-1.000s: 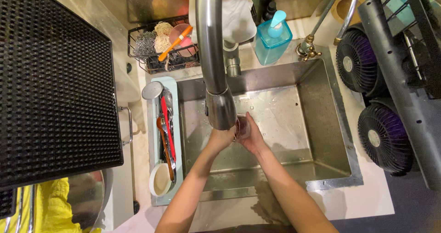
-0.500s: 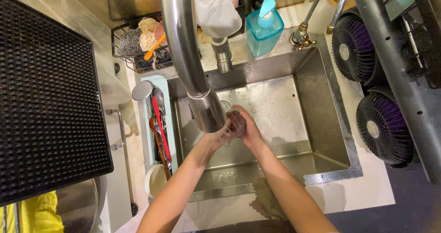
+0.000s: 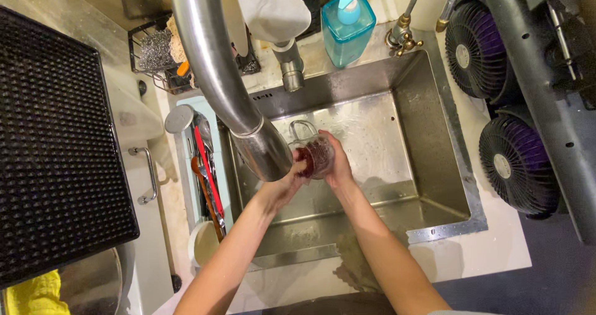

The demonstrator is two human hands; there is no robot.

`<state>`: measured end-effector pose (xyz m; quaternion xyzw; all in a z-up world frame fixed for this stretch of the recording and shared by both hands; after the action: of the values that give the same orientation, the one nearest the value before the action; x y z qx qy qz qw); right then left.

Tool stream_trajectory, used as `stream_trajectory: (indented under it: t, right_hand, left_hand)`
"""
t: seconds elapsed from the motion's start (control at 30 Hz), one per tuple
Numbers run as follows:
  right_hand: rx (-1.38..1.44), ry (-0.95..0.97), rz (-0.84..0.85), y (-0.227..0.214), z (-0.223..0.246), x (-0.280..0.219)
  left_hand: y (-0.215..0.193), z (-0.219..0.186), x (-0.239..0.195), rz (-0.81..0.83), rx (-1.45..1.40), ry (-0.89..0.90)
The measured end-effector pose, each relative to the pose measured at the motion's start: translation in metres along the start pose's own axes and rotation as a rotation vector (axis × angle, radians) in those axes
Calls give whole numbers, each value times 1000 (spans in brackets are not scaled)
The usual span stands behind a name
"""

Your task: The person washes a clear pitcher in a sink by rinsing it under running water, moves containers on a counter, and wipes the counter surface and equipment with a cloth.

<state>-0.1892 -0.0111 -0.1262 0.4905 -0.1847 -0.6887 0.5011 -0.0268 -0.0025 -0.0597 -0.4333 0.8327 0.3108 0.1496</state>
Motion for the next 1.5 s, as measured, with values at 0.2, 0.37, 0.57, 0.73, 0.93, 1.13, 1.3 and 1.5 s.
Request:
stream_trajectory:
  t: [0.2,0.37,0.57,0.73,0.93,1.13,1.3,1.5]
  right_hand:
    - [-86,148,-99,13,11,-12]
    - [-102,175,-137,26,12,-13]
    - [-189,-58,6,15,-1,-14]
    - [-177,45,-1,-1,-6,-3]
    - [-107,177,-26,-2,-9,0]
    - [-139,220,-68,13,1,-9]
    - [-141,96,30,14,2,-7]
    - [-104,29,91,10,-3,0]
  left_hand:
    - [-14,-7,-15,90,795,282]
    - [-12,-17,-5,104,1357,313]
    - [-6,-4,24,-238,171,38]
    - [-5,-8,27,-66,393,66]
    - [-3,-28,27,-45,1120,236]
    - [-22,-19,32,-385,760,154]
    - [-44,-21,25,-595,237,-1]
    - [7,-4,31,-171,-318,-27]
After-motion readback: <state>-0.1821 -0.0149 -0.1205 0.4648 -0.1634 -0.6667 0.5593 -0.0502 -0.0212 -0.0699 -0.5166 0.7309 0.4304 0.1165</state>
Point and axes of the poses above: each hand's wrist, its own x-axis towards the middle knuckle, its own y-axis out of the palm, z = x × y, the point moved 1 cm from there along x, towards the middle knuckle, and after that the axes turned 3 degrees about -y, right-handed, at the moved point
